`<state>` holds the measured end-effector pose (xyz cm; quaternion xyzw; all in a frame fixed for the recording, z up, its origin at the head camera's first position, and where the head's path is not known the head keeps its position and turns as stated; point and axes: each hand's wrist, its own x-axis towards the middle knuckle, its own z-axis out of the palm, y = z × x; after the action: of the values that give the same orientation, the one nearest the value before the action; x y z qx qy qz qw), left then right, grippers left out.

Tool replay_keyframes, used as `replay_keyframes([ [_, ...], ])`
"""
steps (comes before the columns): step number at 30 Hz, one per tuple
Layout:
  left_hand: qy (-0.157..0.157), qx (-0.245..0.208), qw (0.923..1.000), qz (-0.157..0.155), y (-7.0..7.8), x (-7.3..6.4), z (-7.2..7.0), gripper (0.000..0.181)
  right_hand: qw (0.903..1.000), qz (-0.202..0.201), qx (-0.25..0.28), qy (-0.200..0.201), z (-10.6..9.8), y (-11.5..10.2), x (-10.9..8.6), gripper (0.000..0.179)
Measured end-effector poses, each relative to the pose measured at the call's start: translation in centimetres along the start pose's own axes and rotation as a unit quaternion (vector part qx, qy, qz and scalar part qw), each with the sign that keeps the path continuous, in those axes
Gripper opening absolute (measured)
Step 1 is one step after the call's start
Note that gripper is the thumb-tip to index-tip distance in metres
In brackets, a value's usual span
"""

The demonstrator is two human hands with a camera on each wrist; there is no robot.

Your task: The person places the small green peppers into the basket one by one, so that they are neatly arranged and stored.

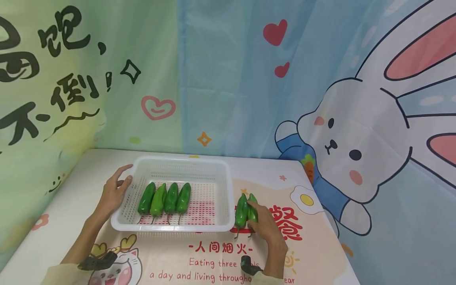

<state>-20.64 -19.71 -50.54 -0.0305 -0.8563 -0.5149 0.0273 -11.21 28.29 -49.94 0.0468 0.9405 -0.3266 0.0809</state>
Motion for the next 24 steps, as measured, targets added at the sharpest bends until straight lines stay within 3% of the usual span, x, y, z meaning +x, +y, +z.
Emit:
replay_keyframes([
  [24,-0.001,0.001,1.0000,-0.005,-0.01,0.15,0.02,0.055,0.9996,0.008,0.018,0.021,-0.01,0.25,-0.14,0.071],
])
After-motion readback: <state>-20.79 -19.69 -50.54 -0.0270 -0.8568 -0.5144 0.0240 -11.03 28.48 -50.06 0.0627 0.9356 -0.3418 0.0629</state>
